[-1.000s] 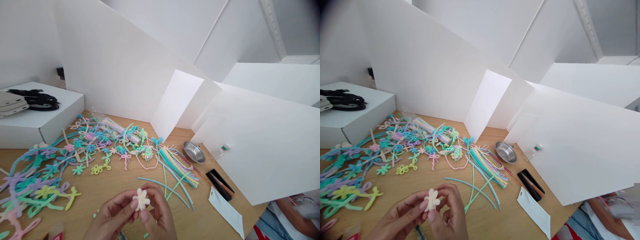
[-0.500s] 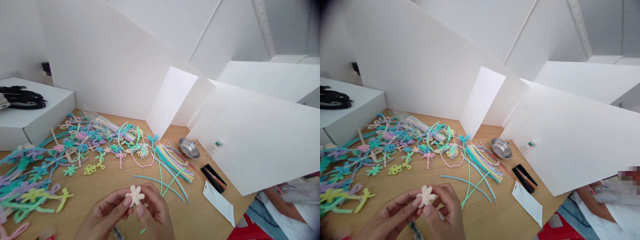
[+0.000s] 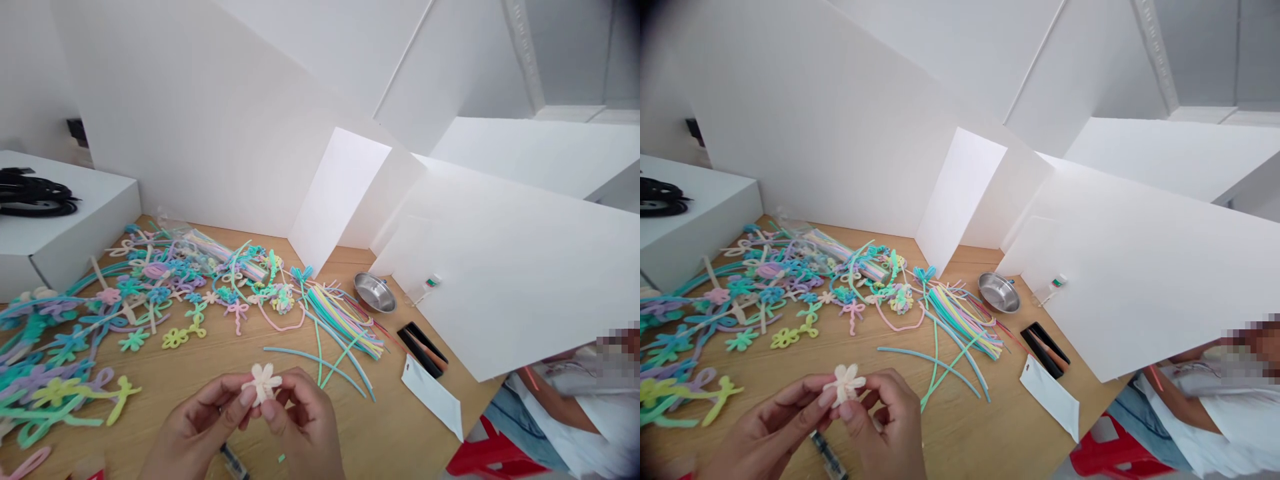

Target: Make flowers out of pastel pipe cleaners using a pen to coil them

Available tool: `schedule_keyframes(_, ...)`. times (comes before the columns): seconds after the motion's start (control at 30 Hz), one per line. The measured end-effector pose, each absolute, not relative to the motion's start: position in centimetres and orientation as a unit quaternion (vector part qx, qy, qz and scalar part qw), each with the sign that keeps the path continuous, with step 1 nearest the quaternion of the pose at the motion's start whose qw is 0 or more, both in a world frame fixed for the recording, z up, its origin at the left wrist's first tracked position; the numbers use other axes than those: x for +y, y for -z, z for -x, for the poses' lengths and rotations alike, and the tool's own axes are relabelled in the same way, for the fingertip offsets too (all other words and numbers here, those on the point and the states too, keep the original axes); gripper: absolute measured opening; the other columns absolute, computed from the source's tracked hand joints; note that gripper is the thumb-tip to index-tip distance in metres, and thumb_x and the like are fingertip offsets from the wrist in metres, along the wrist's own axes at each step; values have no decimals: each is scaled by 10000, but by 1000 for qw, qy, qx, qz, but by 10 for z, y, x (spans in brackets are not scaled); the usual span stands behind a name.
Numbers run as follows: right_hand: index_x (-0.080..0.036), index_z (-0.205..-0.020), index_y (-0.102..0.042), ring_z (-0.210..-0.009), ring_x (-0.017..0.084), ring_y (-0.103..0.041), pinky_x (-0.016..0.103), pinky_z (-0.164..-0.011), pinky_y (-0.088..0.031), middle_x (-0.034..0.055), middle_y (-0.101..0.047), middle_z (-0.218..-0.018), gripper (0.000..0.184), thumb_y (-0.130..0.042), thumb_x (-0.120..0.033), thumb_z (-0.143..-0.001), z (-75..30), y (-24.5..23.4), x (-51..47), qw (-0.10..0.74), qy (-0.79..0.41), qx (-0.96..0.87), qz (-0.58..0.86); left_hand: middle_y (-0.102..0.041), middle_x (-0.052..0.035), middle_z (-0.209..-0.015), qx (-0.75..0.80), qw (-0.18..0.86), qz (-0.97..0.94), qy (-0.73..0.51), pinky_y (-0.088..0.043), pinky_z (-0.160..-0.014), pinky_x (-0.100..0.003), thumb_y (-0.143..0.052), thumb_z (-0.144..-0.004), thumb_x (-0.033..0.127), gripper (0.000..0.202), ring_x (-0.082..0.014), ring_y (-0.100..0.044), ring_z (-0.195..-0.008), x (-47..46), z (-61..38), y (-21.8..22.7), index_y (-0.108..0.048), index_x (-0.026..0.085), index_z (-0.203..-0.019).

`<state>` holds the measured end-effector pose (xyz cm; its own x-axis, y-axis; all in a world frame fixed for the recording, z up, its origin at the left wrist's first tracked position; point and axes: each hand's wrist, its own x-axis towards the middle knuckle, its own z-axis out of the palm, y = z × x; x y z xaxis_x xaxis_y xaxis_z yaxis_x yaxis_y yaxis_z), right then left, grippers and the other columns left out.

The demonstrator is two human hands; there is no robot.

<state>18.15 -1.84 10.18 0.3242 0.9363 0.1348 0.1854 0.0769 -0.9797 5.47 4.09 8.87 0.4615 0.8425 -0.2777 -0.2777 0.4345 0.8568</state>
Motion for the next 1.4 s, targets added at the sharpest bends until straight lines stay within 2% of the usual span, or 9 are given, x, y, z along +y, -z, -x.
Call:
schedule_keyframes(0.2,-201,-842,-721,-638,147,-583,213,-499,-378,45,-679,-761,135,-640,-307,-823,-181,-106,-21,543,-254,-494,630,-721,32,-731,380,743,-408,-369,-485,-713,-227,-759,-698,350,184,-187,-602,-742,41,-52,-87,-759,290,-872)
schedule_keyframes(0.33,-197,-883,-698,-681,155,-606,204,-515,-417,44,-651,-800,153,-663,-317,-795,-180,-105,-21,554,-300,-484,608,-732,29,-765,369,767,-391,-350,-483,-736,-259,-743,-722,348,190,-192,-610,-756,44,-49,-84,-741,285,-900)
schedule_keyframes(0.5,-180,-814,-641,-627,141,-585,220,-542,-435,38,-630,-771,179,-586,-349,-838,-179,-96,-19,575,-311,-470,593,-742,16,-792,352,795,-369,-327,-482,-748,-268,-733,-737,351,188,-185,-614,-760,44,-51,-87,-742,266,-904)
schedule_keyframes(0.67,-173,-811,-615,-595,118,-530,194,-497,-381,20,-597,-743,161,-573,-324,-846,-178,-103,-21,557,-299,-469,617,-731,46,-734,376,802,-307,-349,-494,-737,-239,-822,-622,342,203,-176,-623,-747,40,-52,-89,-749,279,-801)
schedule_keyframes(0.87,-178,-798,-619,-646,119,-541,194,-532,-394,16,-588,-768,97,-571,-243,-850,-179,-122,-23,500,-269,-511,645,-725,28,-721,374,765,-425,-307,-494,-726,-248,-740,-707,409,188,-201,-627,-756,49,-45,-92,-751,288,-852)
schedule_keyframes(1.0,-180,-839,-631,-695,135,-580,198,-554,-423,30,-602,-818,90,-561,-233,-857,-180,-123,-24,458,-282,-532,654,-707,11,-677,378,748,-451,-305,-496,-681,-236,-803,-610,425,197,-214,-616,-741,53,-46,-100,-756,261,-707)
schedule_keyframes(1.07,-183,-852,-632,-720,144,-595,201,-570,-434,34,-614,-834,97,-559,-246,-868,-180,-122,-24,452,-281,-535,656,-684,10,-654,385,740,-455,-312,-490,-651,-233,-797,-617,424,193,-203,-597,-703,53,-47,-99,-741,246,-662)
schedule_keyframes(1.27,-213,-918,-640,-709,152,-583,218,-558,-419,29,-619,-832,101,-602,-284,-858,-183,-117,-25,437,-207,-558,675,-638,21,-667,392,742,-451,-304,-463,-678,-259,-744,-687,433,197,-212,-582,-736,50,-49,-92,-723,243,-735)
schedule_keyframes(1.4,-244,-975,-647,-751,168,-596,237,-591,-432,33,-629,-859,131,-575,-216,-869,-189,-118,-30,417,-148,-591,675,-625,23,-685,402,727,-457,-317,-450,-700,-271,-732,-704,421,184,-222,-576,-768,49,-49,-91,-717,245,-757)
